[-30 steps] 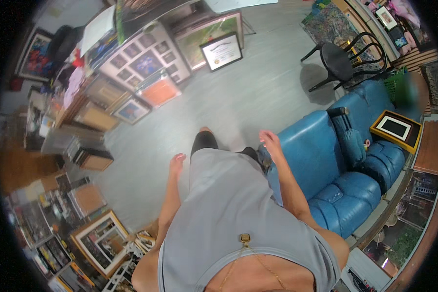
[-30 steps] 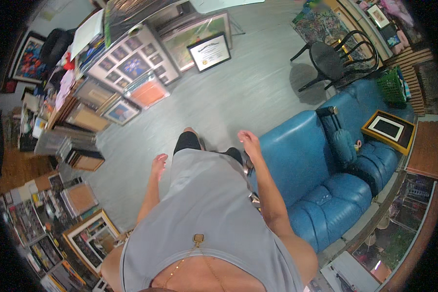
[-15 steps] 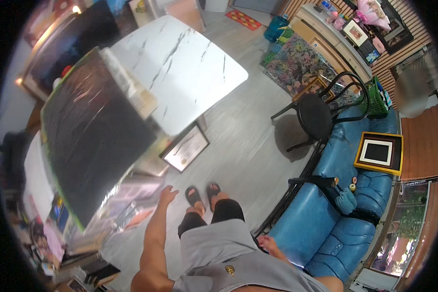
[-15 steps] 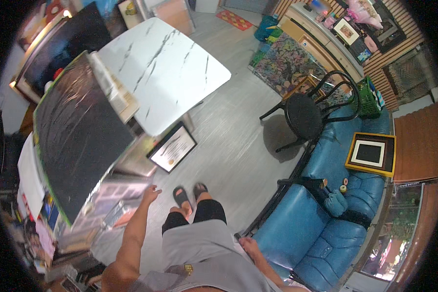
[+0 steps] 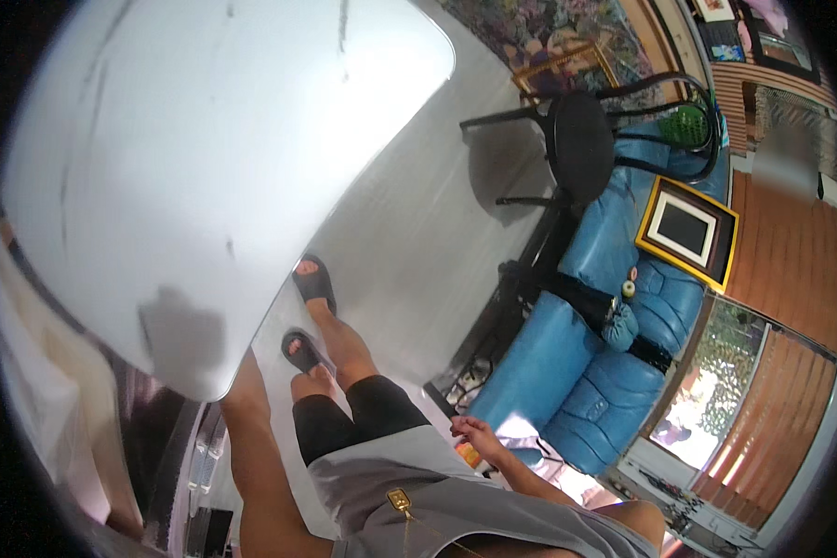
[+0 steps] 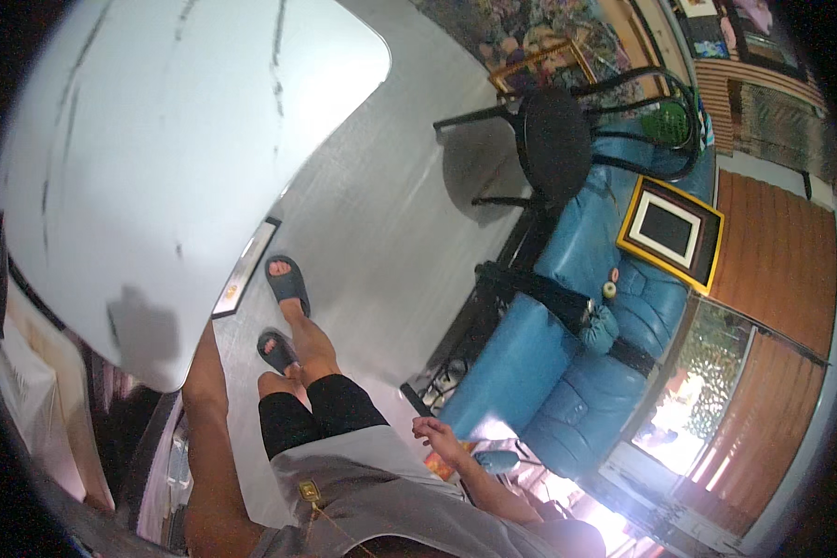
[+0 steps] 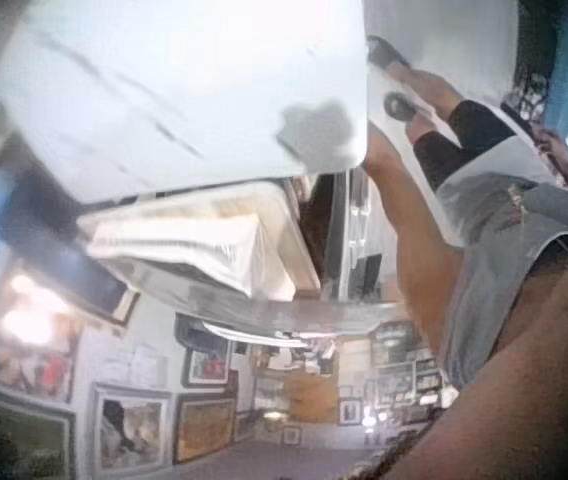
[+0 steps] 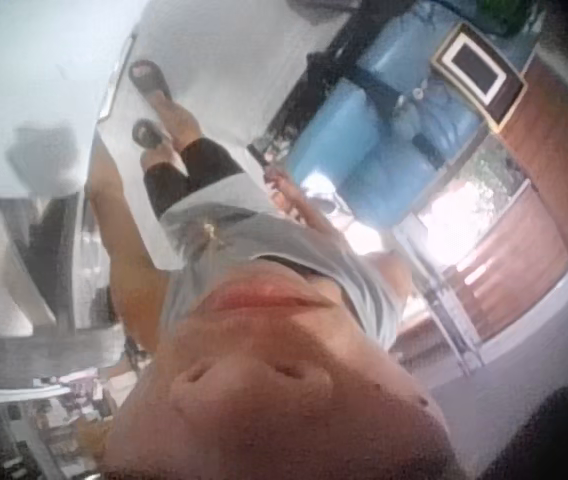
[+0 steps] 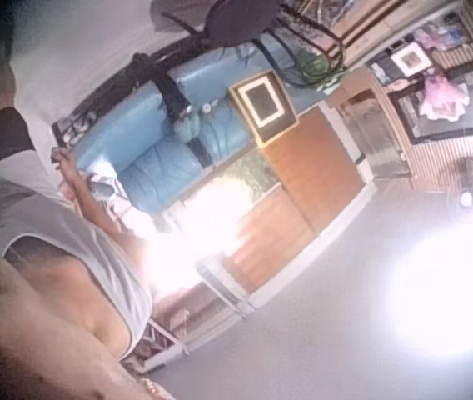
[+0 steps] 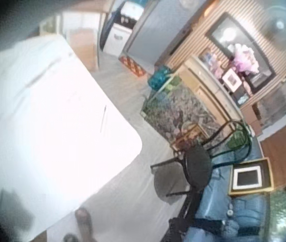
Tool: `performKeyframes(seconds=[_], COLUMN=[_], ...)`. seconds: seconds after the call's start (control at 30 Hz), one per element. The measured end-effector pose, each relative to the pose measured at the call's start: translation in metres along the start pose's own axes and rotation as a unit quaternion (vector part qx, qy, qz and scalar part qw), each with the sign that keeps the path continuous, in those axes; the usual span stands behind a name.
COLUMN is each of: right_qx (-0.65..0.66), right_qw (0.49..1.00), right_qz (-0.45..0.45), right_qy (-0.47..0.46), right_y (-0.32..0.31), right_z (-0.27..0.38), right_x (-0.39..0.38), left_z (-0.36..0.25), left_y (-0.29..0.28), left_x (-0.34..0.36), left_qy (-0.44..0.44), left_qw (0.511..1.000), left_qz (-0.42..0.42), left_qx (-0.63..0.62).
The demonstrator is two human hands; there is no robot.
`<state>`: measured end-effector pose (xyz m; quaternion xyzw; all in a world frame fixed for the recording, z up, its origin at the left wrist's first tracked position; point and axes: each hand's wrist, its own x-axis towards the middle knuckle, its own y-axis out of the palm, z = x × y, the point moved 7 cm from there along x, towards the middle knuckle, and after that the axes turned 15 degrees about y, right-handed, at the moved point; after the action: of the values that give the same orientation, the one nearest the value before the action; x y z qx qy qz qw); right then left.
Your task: The person wraps several picture frames with bubble wrap and secures them with tape. They handle each frame individually, place them on a table, and then move them to a nearby surface. The task includes cutting tape and smoothing the wrapping material.
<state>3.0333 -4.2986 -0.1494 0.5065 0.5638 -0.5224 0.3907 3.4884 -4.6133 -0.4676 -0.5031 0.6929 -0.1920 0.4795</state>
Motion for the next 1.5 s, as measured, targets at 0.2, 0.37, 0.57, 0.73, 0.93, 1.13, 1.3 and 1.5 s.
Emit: performKeyframes(seconds=[0.2, 0.37, 0.57, 0.73, 0.93, 1.13, 1.3, 1.5], right_qx=[0.057, 0.062, 0.017, -0.127, -0.213, -0.528, -0.832, -0.972], right_qw=[0.998, 0.997, 0.999, 0.974, 0.877, 0.626, 0.292, 0.106], right_qz=[0.01, 0.003, -0.018, 0.031, 0.04, 0.166, 0.218, 0.189], right_qy=[0.034, 0.046, -0.033, -0.184, -0.429, -0.55, -0.419, -0.092], right_y=[-0.022, -0.021, -0.027, -0.029, 0.016, 0.147, 0.268, 0.237], right_z=[-0.018, 0.002, 0.026, 0.048, 0.124, 0.125, -0.039, -0.298], right_x=[-0.011, -0.009, -0.016, -0.01, -0.077, -0.204, -0.224, -0.144], left_z=[-0.022, -0.045, -0.074, -0.127, -0.195, -0.268, -0.302, -0.304], left_y=[0.021, 0.033, 0.049, 0.0, -0.053, -0.075, -0.094, -0.026], left_x=[0.012, -0.006, -0.053, -0.172, -0.395, -0.56, -0.678, -0.771], left_qy=[-0.006, -0.022, -0.069, -0.077, -0.021, -0.064, -0.151, -0.333], left_qw=[0.998, 0.996, 0.989, 0.994, 0.998, 0.981, 0.952, 0.862], left_qz=[0.046, 0.066, 0.108, 0.005, -0.05, -0.181, -0.256, -0.383], left_qx=[0.042, 0.052, 0.07, 0.083, 0.033, -0.001, -0.071, -0.007])
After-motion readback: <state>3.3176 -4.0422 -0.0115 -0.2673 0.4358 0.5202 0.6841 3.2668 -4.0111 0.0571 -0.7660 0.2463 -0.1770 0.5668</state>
